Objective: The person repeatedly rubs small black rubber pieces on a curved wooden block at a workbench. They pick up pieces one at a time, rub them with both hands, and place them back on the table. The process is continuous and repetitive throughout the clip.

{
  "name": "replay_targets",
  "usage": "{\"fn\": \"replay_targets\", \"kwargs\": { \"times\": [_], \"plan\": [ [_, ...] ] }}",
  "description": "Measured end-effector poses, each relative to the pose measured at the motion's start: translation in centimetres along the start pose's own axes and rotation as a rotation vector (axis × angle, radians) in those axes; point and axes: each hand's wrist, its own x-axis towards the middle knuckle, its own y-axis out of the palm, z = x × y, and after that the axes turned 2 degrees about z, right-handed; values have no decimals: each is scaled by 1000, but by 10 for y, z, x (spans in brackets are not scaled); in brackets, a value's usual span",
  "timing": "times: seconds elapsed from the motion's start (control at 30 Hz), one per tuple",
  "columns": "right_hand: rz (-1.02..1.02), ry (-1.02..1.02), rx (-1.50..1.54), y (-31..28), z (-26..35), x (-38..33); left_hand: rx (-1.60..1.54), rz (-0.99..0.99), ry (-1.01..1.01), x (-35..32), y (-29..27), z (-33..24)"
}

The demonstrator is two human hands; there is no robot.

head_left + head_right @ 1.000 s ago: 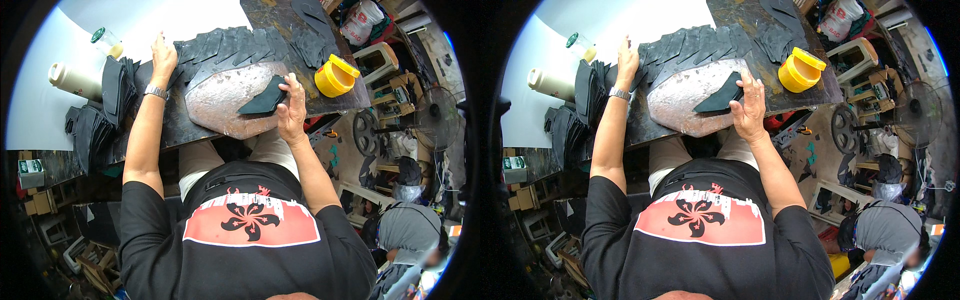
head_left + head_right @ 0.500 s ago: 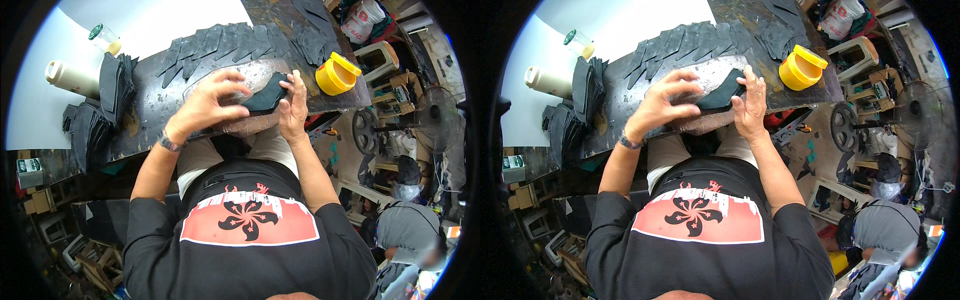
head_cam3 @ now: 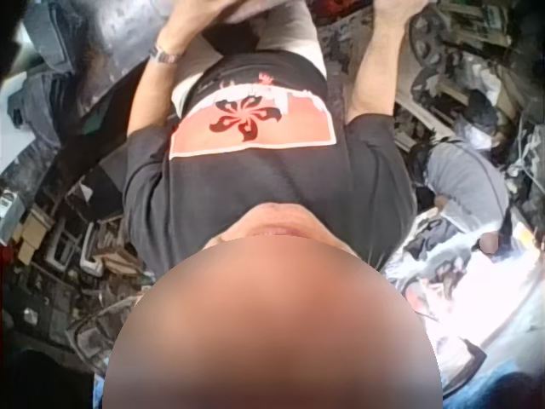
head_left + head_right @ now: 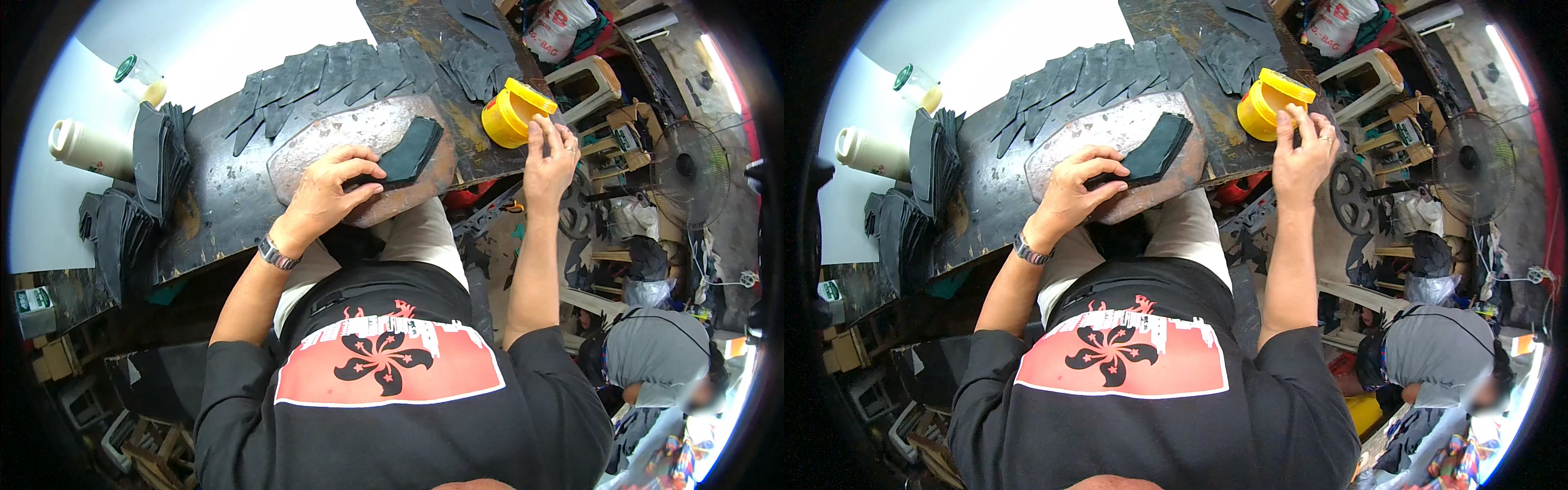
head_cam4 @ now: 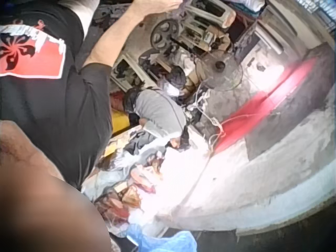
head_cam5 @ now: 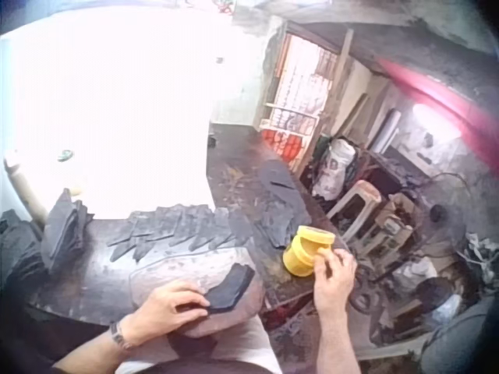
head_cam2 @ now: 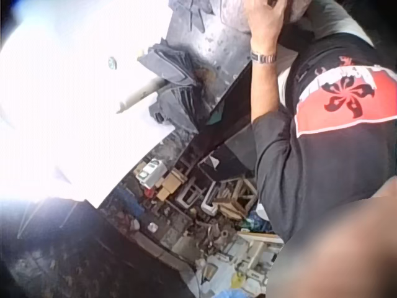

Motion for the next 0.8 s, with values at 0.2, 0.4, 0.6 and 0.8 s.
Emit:
{"fn": "replay_targets", "kwargs": {
  "times": [0.2, 0.4, 0.6, 0.8],
  "plan": [
    [419, 232, -168, 6, -23, 32, 48, -10, 42, 1, -1, -3],
    [107, 142, -89, -8, -4, 17, 86, -21, 74, 1, 4, -1],
    [681, 258, -135, -13, 9, -5, 97, 7, 85, 2, 6, 3],
    [573, -90, 784, 34, 33, -32, 112, -2, 97, 3, 9, 3]
  ]
}}
